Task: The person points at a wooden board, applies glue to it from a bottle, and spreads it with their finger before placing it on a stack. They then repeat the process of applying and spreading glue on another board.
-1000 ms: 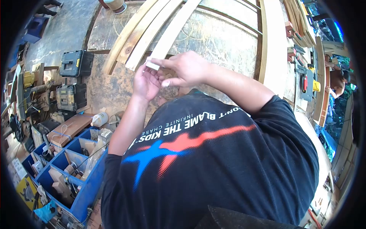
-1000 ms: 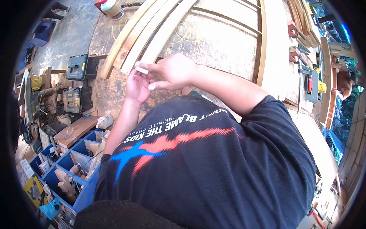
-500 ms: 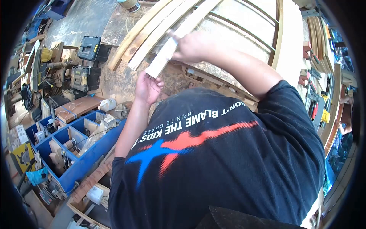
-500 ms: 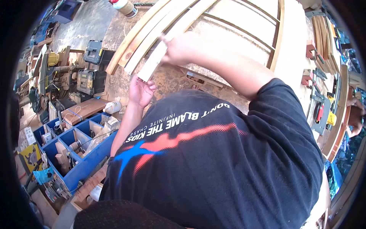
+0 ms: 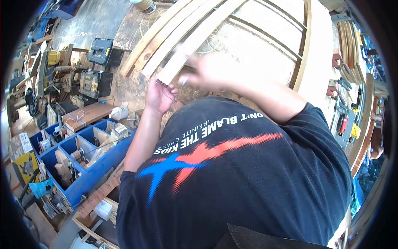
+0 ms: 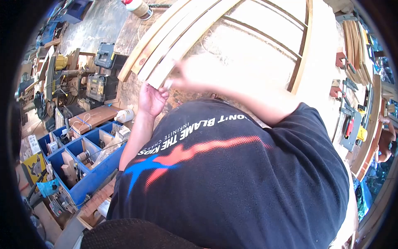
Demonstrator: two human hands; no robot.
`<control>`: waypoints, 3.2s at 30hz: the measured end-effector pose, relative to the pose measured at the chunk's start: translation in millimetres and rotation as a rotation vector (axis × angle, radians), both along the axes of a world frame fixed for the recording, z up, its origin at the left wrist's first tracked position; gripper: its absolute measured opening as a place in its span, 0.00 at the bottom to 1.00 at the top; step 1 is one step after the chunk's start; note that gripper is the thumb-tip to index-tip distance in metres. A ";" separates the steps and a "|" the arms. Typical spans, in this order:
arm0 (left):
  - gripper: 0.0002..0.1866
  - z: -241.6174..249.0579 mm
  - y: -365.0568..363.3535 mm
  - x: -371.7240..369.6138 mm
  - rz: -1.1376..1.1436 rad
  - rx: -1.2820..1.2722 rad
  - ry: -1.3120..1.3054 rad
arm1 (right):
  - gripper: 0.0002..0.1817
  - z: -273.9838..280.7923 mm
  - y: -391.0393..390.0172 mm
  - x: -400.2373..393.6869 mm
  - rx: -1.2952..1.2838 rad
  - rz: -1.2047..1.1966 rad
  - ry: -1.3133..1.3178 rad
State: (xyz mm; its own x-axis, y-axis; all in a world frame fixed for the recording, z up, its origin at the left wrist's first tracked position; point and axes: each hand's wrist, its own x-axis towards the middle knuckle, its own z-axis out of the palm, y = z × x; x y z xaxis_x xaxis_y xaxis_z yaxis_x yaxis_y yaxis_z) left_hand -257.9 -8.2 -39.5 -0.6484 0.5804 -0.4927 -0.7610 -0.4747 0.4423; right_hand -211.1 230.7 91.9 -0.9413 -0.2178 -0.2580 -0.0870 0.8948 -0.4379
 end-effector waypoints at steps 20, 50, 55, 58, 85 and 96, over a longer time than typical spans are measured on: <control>0.18 13.3 3.1 -0.3 0.054 -0.145 -0.025 | 0.43 -31.6 20.9 -13.9 0.011 0.168 -0.052; 0.14 -71.4 -35.6 6.7 0.038 -0.231 -0.142 | 0.50 -46.9 156.0 -73.7 0.227 -0.027 -0.126; 0.14 -62.9 -52.2 3.8 0.094 -0.355 -0.188 | 0.49 -56.1 153.3 -68.9 0.308 0.107 -0.247; 0.13 -68.9 -75.1 6.6 0.091 -0.385 -0.176 | 0.50 -58.3 185.0 -91.3 0.276 -0.067 -0.184; 0.19 -13.4 -76.1 -10.8 0.117 -0.653 -0.322 | 0.46 -119.7 348.6 -142.4 0.305 -0.451 0.048; 0.20 -21.1 -82.4 -9.8 0.120 -0.713 -0.300 | 0.44 -88.3 350.1 -157.5 0.421 -0.027 -0.033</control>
